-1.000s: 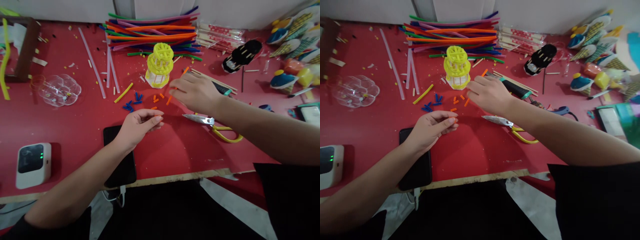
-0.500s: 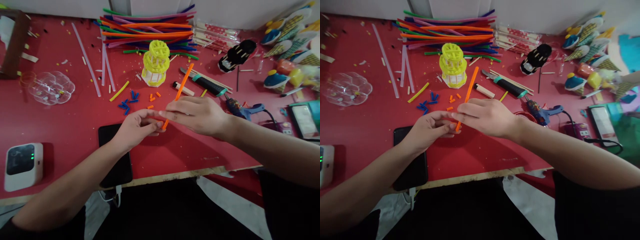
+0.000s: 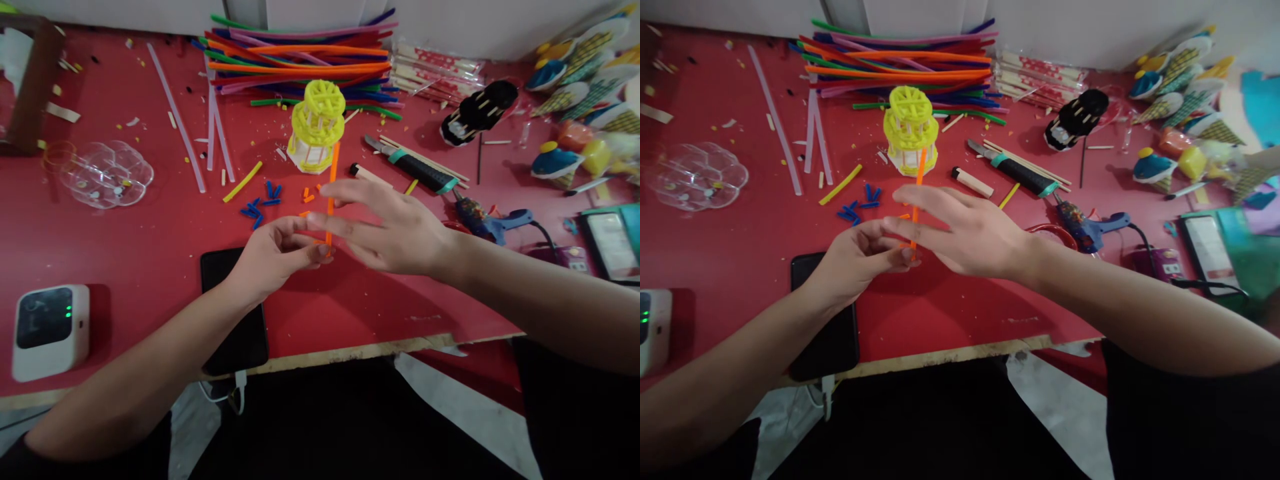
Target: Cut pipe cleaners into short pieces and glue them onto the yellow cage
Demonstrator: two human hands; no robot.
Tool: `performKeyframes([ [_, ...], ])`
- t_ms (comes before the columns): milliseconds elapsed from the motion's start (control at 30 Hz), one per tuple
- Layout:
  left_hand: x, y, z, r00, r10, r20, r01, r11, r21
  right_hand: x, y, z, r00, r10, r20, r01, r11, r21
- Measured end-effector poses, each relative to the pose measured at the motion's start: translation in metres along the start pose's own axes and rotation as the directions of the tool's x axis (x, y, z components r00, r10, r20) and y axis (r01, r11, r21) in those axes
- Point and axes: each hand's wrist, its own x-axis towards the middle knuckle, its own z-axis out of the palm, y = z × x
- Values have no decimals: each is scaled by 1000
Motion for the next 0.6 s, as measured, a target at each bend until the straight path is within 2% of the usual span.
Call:
performKeyframes([
  [100, 1, -2, -1, 999, 36, -16, -36, 999, -17, -1, -2, 0, 998, 66, 3, -66, 990, 122],
  [267, 1, -2, -1, 999, 44, 5, -43, 999, -18, -3, -4, 9, 989, 123, 85, -142, 949, 280],
  [467, 2, -1, -1, 998, 55, -6, -55, 998, 3, -4, -10, 13, 983, 168, 67, -181, 937, 299],
  [600, 2, -1, -1, 998, 60, -22, -60, 998, -2, -4, -15, 15, 984, 177, -6, -169, 944, 282],
])
